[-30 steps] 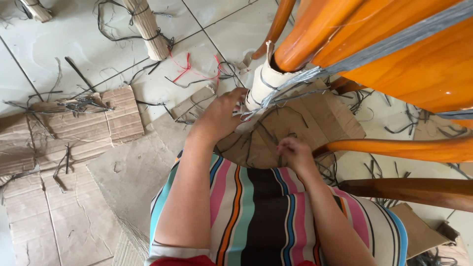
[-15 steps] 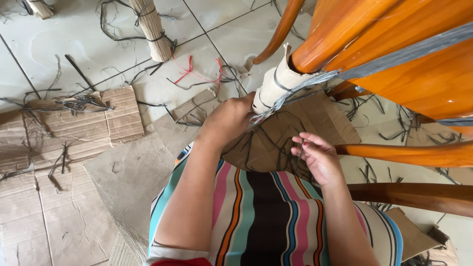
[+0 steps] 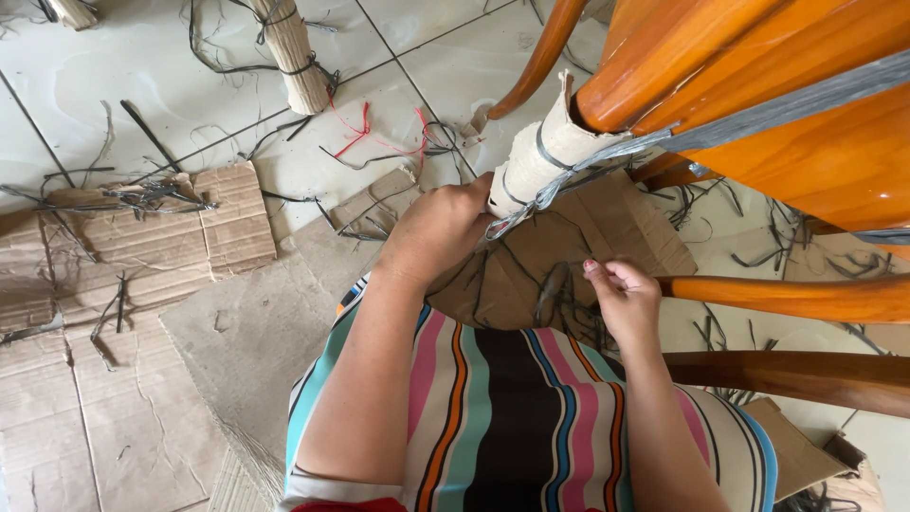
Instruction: Wrapping the legs of a wooden chair with protective paper and securing them with plastic ties.
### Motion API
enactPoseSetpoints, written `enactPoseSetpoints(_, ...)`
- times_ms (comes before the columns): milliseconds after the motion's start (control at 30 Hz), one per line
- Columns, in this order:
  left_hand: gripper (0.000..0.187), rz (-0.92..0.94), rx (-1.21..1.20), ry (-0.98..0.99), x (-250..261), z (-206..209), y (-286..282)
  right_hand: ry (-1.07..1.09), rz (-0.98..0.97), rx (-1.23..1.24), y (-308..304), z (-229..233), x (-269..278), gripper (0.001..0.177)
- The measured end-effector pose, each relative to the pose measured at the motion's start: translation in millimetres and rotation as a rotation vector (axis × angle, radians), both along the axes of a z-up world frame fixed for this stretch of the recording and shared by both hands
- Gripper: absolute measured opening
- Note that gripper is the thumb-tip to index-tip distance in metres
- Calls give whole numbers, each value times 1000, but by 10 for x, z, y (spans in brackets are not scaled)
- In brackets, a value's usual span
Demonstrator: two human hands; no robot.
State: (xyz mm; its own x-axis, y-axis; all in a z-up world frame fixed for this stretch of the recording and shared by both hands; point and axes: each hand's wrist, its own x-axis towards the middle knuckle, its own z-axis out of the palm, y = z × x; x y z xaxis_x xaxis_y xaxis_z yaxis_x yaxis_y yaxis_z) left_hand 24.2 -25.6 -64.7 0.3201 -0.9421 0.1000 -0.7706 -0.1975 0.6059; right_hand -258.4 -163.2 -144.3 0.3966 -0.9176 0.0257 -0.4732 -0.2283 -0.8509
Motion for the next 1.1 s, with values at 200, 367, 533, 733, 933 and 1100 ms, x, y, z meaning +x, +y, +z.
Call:
enactPoseSetpoints(200, 49, -15, -4, 14, 15, 95, 50, 296, -77, 70, 93, 110, 85, 30)
enactPoseSetpoints(367, 47, -19, -14, 2, 18, 49, 40, 192, -188, 69, 153, 484, 370, 20)
enactPoseSetpoints(533, 53, -86, -51, 289, 79, -65, 50, -13, -12, -129, 493, 1119, 853, 20)
enactPoseSetpoints(733, 64, -107, -136, 638, 141, 402, 259, -29, 96, -408, 243, 618, 1130, 8)
enactPoseSetpoints(933, 91, -76, -197, 638, 253, 182, 186, 59, 164, -440, 16, 336, 1274, 15)
enactPoseSetpoints(1100, 62, -87, -356, 891, 287, -49, 71, 26, 265, -474, 6, 520, 1320, 15)
